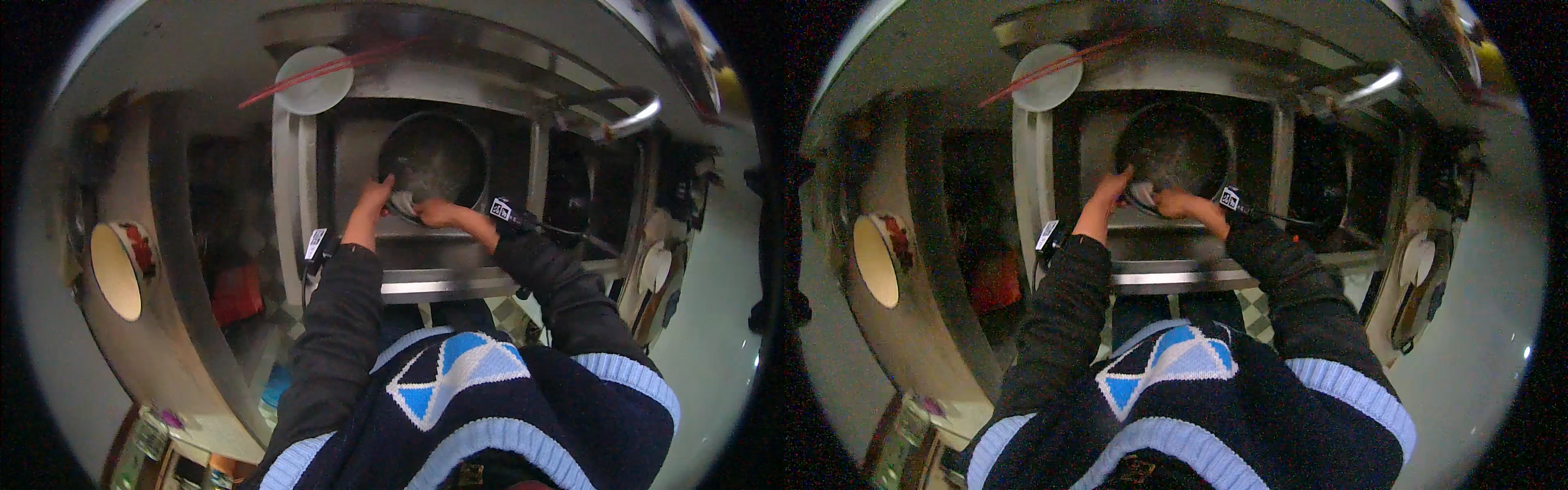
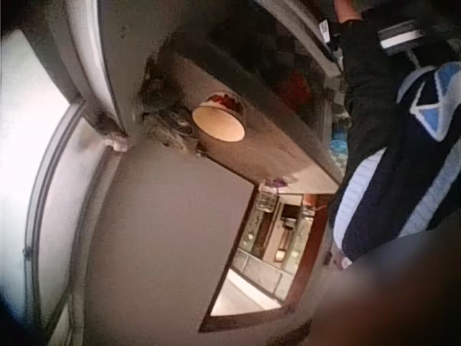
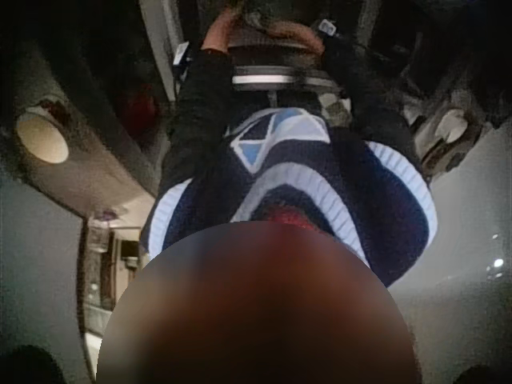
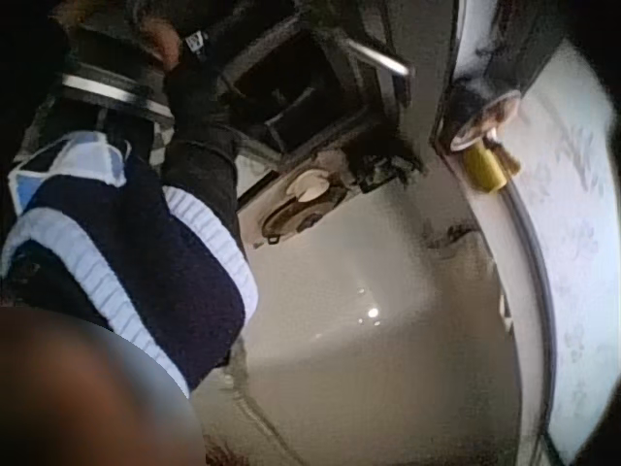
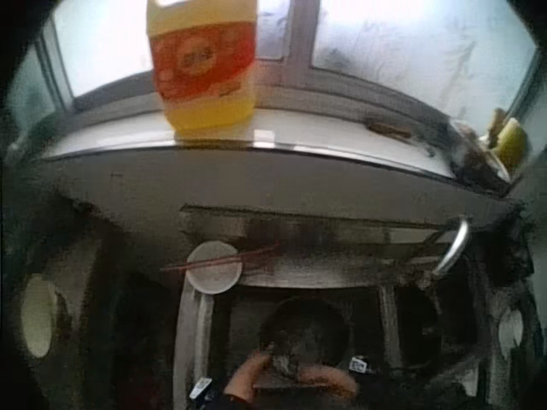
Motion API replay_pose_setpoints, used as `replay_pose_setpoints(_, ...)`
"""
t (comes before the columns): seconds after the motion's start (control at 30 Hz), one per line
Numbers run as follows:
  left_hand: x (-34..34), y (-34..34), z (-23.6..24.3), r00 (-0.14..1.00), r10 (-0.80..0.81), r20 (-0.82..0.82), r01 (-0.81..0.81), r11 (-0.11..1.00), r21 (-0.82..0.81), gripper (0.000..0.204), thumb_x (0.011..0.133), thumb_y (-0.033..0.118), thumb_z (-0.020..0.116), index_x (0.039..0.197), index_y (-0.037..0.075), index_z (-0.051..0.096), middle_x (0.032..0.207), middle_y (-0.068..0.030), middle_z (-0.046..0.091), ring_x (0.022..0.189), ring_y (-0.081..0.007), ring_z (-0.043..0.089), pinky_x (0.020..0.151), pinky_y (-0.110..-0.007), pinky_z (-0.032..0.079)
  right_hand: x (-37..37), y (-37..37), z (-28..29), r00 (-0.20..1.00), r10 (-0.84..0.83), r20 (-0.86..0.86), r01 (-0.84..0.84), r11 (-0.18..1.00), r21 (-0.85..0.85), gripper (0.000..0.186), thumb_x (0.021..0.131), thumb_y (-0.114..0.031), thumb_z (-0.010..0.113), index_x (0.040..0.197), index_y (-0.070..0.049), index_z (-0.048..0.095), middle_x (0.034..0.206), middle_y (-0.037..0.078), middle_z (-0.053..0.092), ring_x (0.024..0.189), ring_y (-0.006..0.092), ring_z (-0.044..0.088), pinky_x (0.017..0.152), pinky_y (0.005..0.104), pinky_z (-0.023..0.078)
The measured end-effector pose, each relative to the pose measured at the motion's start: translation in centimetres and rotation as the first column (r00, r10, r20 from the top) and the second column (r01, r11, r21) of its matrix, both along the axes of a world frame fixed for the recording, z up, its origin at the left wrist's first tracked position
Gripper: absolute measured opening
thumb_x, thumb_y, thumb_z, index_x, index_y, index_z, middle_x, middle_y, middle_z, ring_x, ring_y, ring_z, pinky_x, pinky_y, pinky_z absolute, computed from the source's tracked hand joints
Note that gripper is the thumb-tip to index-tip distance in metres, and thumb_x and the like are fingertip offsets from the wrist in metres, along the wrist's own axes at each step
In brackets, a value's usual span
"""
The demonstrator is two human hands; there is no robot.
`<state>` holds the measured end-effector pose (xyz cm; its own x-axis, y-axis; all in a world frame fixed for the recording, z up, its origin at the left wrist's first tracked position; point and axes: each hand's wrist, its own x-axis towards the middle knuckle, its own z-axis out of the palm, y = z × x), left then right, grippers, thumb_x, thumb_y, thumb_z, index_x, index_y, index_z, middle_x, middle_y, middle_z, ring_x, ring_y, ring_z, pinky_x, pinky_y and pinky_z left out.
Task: The person washes a white bowl, red chopsticks, a wooden spatula, a metal pot, and a black frying pan in a double-basin kitchen sink using a sponge and running water. They then carry the metal pot outside and pour the soapy water onto the ground.
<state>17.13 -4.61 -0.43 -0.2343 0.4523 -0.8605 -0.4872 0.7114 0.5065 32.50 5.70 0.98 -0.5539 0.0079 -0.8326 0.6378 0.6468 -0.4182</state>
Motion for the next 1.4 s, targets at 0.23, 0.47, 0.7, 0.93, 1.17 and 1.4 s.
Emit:
replay_pose_setpoints(0.23, -0.4, -0.5, 1.3, 0.978, -0.210, -0.010, 0.209, 0.977, -0.048, 0.038, 0.078, 0.020, 0.055, 0.112, 0.004, 0.048, 0.091, -0.0070, 0.056, 0.068, -0.0191, 0.052, 0.046, -0.033, 0.041, 3.8, 10.1, -0.9, 0.584, 0.797, -0.153, -0.060, 0.231, 0.971, 0.018, 0.065, -0.016, 0.057, 0.079, -0.013, 0.067, 0.079, 0.006, 0.061, 0.092, 0.0252, 0.052, 0.078, 0.0352, 0.039)
replay_pose_setpoints(0.47, 0.0, -0.8, 1.9, 0.999, 0.049, 0.019, -0.048, 0.999, -0.022, 0.032, 0.079, 0.011, 0.048, 0.108, -0.003, 0.050, 0.092, -0.0126, 0.059, 0.073, -0.0238, 0.058, 0.053, -0.034, 0.049, 0.8, 10.5, 5.6, 0.833, 0.336, -0.440, 0.135, 0.648, 0.750, 0.021, 0.073, -0.020, 0.057, 0.090, -0.011, 0.064, 0.085, 0.013, 0.062, 0.097, 0.0319, 0.054, 0.086, 0.0448, 0.039)
replay_pose_setpoints(0.7, -0.2, -1.0, 2.3, 0.998, -0.052, -0.042, 0.051, 0.998, -0.038, 0.019, 0.082, 0.014, 0.051, 0.087, -0.004, 0.052, 0.067, -0.0103, 0.058, 0.048, -0.0185, 0.055, 0.039, -0.028, 0.041, 2.2, 10.2, 8.5, 0.256, -0.921, -0.294, 0.918, 0.327, -0.226, 0.025, 0.077, -0.015, 0.049, 0.096, -0.003, 0.060, 0.086, 0.010, 0.062, 0.075, 0.0213, 0.056, 0.066, 0.0333, 0.044)
replay_pose_setpoints(0.93, -2.4, -3.8, 4.3, 0.991, 0.095, -0.093, -0.105, 0.988, -0.113, 0.020, 0.079, 0.013, 0.052, 0.081, -0.006, 0.049, 0.062, -0.0123, 0.053, 0.046, -0.0204, 0.053, 0.033, -0.028, 0.035, 1.3, 10.5, 8.0, 0.142, -0.983, -0.115, 0.820, 0.182, -0.543, 0.026, 0.075, -0.012, 0.047, 0.098, -0.007, 0.056, 0.082, -0.001, 0.054, 0.075, 0.0091, 0.047, 0.063, 0.0235, 0.036)
replay_pose_setpoints(1.17, -1.6, -6.6, 14.5, 0.930, 0.253, -0.266, -0.303, 0.938, -0.168, 0.015, 0.073, 0.006, 0.051, 0.087, 0.002, 0.049, 0.068, -0.0070, 0.052, 0.047, -0.0165, 0.050, 0.033, -0.025, 0.034, 6.3, 15.9, 10.4, -0.059, -0.993, -0.100, 0.764, 0.020, -0.645, 0.019, 0.077, -0.030, 0.051, 0.079, -0.012, 0.057, 0.076, 0.001, 0.051, 0.072, 0.0147, 0.045, 0.065, 0.0308, 0.037)
replay_pose_setpoints(1.4, -1.8, -5.8, 19.9, 0.910, 0.267, -0.317, -0.318, 0.941, -0.120, 0.011, 0.071, 0.008, 0.053, 0.078, 0.003, 0.046, 0.063, -0.0063, 0.048, 0.043, -0.0159, 0.047, 0.031, -0.022, 0.031, 14.0, 21.7, 7.3, -0.249, -0.968, 0.017, 0.680, -0.188, -0.709, 0.034, 0.082, -0.041, 0.051, 0.101, -0.012, 0.058, 0.096, 0.002, 0.057, 0.086, 0.0146, 0.050, 0.077, 0.0311, 0.039)
